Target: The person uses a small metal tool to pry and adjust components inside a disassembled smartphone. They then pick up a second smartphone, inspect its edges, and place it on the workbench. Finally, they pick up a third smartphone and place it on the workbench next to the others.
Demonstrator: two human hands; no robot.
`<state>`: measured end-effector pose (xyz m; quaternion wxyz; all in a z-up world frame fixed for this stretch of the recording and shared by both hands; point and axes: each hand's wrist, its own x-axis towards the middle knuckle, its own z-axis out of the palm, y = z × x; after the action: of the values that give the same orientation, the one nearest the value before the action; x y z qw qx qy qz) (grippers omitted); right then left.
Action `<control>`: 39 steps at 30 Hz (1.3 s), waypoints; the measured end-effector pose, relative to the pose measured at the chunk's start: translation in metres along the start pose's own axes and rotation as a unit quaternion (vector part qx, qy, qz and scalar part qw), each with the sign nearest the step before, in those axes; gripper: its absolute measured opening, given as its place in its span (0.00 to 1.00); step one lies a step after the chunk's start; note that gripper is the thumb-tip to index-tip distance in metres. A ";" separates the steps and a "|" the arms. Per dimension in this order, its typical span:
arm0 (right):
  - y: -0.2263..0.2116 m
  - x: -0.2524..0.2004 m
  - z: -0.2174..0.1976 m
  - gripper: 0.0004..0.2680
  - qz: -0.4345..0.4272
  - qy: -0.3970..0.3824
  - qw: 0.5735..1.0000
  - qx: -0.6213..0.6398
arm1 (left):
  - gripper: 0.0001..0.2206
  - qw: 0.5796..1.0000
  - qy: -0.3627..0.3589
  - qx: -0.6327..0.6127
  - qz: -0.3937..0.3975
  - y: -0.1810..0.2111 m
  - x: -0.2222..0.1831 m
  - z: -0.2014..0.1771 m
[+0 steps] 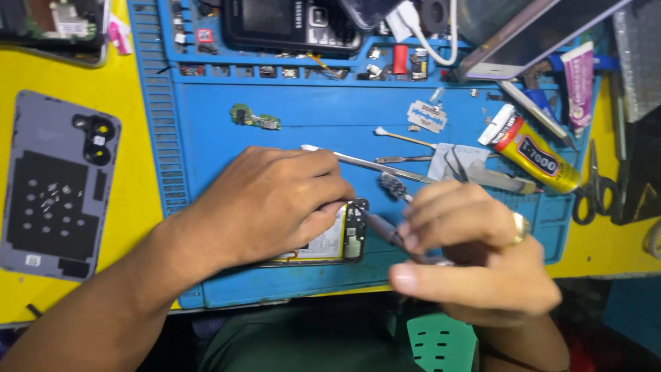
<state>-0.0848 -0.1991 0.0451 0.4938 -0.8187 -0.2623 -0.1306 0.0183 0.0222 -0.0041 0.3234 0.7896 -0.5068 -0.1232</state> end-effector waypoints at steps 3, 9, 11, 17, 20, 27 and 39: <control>0.006 -0.008 -0.002 0.13 0.011 -0.007 0.999 0.029 | 0.03 1.000 0.000 -0.001 0.003 -0.001 -0.001 0.000; 0.006 -0.011 -0.002 0.17 0.024 0.005 0.999 0.046 | 0.04 1.000 -0.002 0.000 0.005 -0.001 -0.002 0.002; 0.011 -0.013 -0.005 0.31 0.021 -0.029 0.995 0.095 | 0.04 1.000 -0.001 -0.001 0.011 -0.002 -0.001 0.002; 0.011 -0.016 -0.003 0.06 0.034 0.015 0.999 0.025 | 0.00 0.999 0.011 0.027 0.020 -0.003 -0.003 0.004; 0.008 -0.009 -0.002 0.26 0.008 -0.045 0.999 0.009 | 0.05 0.999 0.013 0.024 0.027 -0.001 -0.003 0.002; 0.002 0.003 -0.006 0.06 0.000 -0.016 1.000 0.015 | 0.04 1.000 0.008 -0.008 0.024 0.003 0.004 0.000; -0.005 0.001 -0.004 0.10 0.030 -0.011 0.999 0.022 | 0.04 0.999 0.014 0.017 0.041 0.004 0.004 0.000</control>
<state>-0.0863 -0.2002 0.0515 0.5122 -0.8166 -0.2460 -0.1014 0.0176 0.0177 -0.0014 0.3214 0.7751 -0.5364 -0.0903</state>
